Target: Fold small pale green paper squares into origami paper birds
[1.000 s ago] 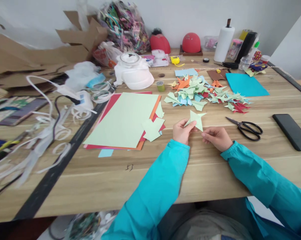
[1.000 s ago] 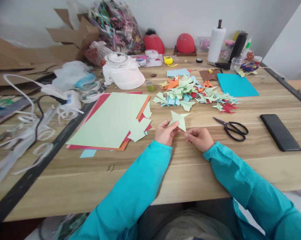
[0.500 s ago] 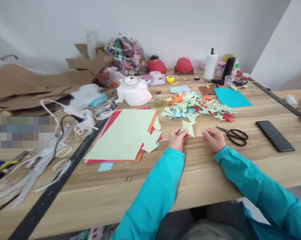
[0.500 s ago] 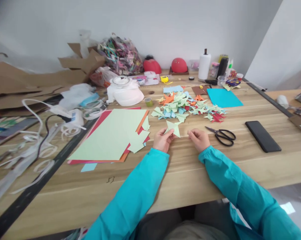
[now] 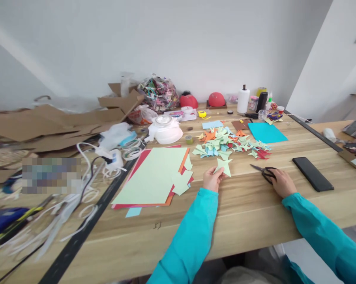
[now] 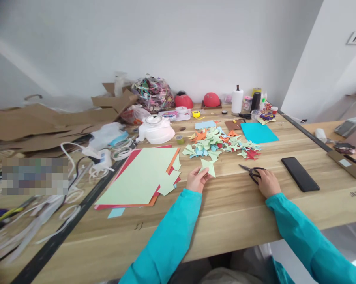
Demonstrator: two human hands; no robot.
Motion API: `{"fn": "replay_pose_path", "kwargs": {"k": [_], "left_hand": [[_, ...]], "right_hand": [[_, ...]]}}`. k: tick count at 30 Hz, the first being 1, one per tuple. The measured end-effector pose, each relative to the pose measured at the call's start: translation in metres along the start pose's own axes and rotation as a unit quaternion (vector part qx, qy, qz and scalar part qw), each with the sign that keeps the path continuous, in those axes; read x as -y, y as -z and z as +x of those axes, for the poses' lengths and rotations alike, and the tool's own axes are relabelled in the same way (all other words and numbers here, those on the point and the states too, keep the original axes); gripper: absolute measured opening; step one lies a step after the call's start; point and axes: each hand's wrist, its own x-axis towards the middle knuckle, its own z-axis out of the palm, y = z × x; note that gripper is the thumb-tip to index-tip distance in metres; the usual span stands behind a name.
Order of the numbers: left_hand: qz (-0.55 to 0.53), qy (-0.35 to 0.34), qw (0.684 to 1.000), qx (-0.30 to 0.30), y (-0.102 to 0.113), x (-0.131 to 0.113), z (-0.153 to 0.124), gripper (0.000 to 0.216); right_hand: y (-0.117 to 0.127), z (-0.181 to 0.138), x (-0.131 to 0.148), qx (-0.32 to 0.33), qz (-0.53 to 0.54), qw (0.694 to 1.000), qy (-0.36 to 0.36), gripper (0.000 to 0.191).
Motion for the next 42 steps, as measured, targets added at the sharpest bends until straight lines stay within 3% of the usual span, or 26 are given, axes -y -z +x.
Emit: {"fn": "replay_pose_path", "kwargs": {"k": [6, 9, 10, 11, 13, 16, 18, 21, 24, 28, 35, 42], "left_hand": [[0.0, 0.007, 1.0, -0.026, 0.003, -0.002, -0.004, 0.03], [-0.018, 0.004, 0.999, -0.042, 0.003, -0.001, 0.001, 0.028], [-0.027, 0.003, 0.999, -0.046, 0.002, 0.0, 0.003, 0.027], [-0.036, 0.003, 0.998, -0.048, 0.001, 0.002, 0.005, 0.028], [-0.051, 0.007, 0.997, -0.049, -0.002, 0.007, 0.01, 0.029], [-0.065, 0.023, 0.997, -0.045, -0.005, 0.013, 0.017, 0.03], [-0.066, 0.027, 0.997, -0.039, -0.006, 0.015, 0.02, 0.029], [-0.058, 0.023, 0.998, -0.03, -0.005, 0.015, 0.024, 0.028], [-0.064, 0.034, 0.997, -0.037, -0.004, 0.014, 0.026, 0.026], [-0.07, 0.042, 0.996, -0.034, -0.003, 0.013, 0.026, 0.026], [-0.071, 0.041, 0.996, -0.022, -0.003, 0.007, 0.027, 0.027], [-0.072, 0.029, 0.997, 0.003, -0.004, 0.007, 0.025, 0.029]], "right_hand": [[0.005, 0.005, 0.011, 0.038, 0.059, 0.997, -0.028, 0.023], [0.004, 0.012, 0.03, 0.009, 0.219, 0.972, -0.082, 0.02], [0.003, 0.015, 0.039, 0.003, 0.311, 0.945, -0.106, 0.021], [0.002, 0.018, 0.049, 0.003, 0.418, 0.898, -0.136, 0.027], [-0.001, 0.025, 0.07, 0.042, 0.598, 0.78, -0.177, 0.048], [-0.005, 0.03, 0.102, 0.118, 0.722, 0.648, -0.213, 0.051], [-0.007, 0.03, 0.118, 0.186, 0.762, 0.586, -0.207, 0.043], [-0.009, 0.025, 0.134, 0.24, 0.781, 0.541, -0.201, 0.037], [-0.01, 0.021, 0.139, 0.211, 0.793, 0.531, -0.214, 0.034], [-0.01, 0.019, 0.135, 0.26, 0.788, 0.515, -0.214, 0.037], [-0.007, 0.012, 0.128, 0.291, 0.712, 0.615, -0.172, 0.037], [0.005, 0.01, 0.134, 0.285, 0.662, 0.668, -0.187, 0.039]]}}
